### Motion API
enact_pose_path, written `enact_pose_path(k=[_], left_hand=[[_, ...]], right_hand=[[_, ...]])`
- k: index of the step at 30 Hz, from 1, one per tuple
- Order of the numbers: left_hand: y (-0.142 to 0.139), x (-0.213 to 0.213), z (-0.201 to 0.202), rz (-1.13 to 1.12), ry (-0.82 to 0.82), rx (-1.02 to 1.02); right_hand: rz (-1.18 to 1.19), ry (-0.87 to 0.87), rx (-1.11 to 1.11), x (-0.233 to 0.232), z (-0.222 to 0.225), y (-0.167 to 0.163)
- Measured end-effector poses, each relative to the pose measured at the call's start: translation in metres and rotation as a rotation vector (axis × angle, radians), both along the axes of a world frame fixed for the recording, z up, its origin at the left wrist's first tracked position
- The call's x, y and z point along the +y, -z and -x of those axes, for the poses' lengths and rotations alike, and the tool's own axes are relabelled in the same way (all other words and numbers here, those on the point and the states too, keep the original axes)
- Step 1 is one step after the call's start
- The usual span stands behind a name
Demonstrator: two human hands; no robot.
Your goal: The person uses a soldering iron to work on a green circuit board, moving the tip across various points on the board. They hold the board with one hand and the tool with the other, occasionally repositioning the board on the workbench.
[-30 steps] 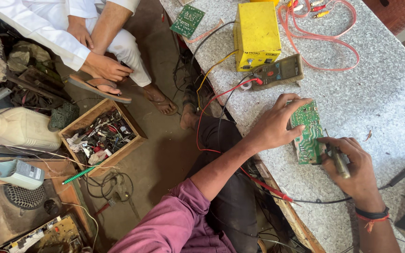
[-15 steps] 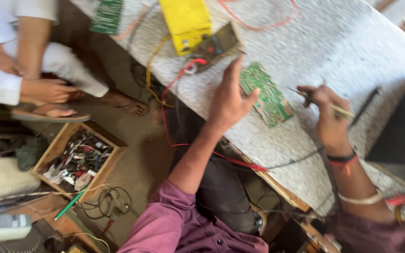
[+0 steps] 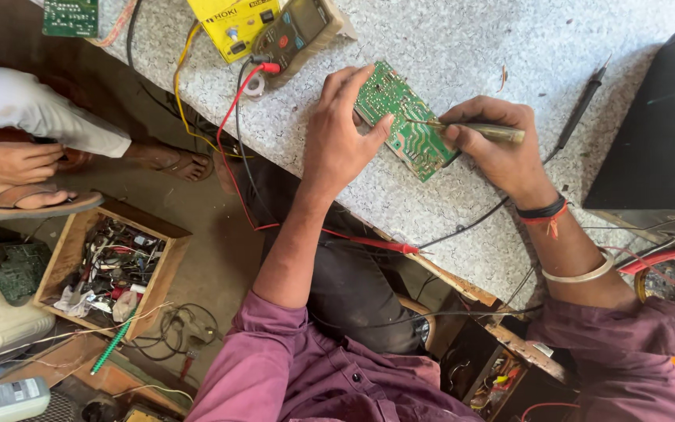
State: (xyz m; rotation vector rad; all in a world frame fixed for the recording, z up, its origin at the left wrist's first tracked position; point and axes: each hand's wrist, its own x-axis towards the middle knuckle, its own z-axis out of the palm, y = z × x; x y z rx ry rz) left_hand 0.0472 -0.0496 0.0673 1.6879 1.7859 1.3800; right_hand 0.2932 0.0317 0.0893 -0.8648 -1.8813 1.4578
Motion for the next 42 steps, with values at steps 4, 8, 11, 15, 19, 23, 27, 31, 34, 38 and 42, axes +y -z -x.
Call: enact_pose_path(k=[4,8,11,15,19,23,27,31,34,38,42], left_hand=[[0.0,0.0,0.0,0.021,-0.003,-0.015],[0.0,-0.001,0.0,0.008,-0.006,0.006],[-0.001,-0.001,0.001,0.018,-0.007,0.001],[-0.001,-0.001,0.001,0.023,-0.006,-0.015],[-0.002,-0.001,0.001,0.021,-0.003,-0.007],[-0.003,-0.001,0.002,0.042,0.001,-0.028],[-0.003,-0.001,0.003,0.068,0.007,-0.058],[-0.003,-0.001,0.004,-0.025,-0.002,0.024],[-0.002,-0.003,0.003,0.061,0.022,-0.08],[-0.002,-0.004,0.002,0.051,0.013,-0.074],[-0.005,-0.005,0.001,-0.025,-0.012,0.021]], right_hand=[[-0.045,-0.001,-0.016,-0.001,0.003,-0.003],[-0.192,0.017,-0.047,-0.005,0.006,-0.01],[-0.431,0.002,-0.124,-0.007,0.007,-0.015],[-0.463,0.003,-0.107,-0.01,0.01,-0.019],[-0.521,-0.011,-0.145,-0.011,0.012,-0.021],[-0.554,-0.02,-0.136,-0.013,0.015,-0.021],[-0.616,-0.036,-0.155,-0.014,0.017,-0.023],[-0.639,-0.014,-0.148,-0.016,0.019,-0.023],[-0.702,-0.027,-0.201,-0.018,0.021,-0.023],[-0.747,-0.045,-0.192,-0.022,0.02,-0.027],[-0.741,-0.04,-0.195,-0.025,0.02,-0.033]])
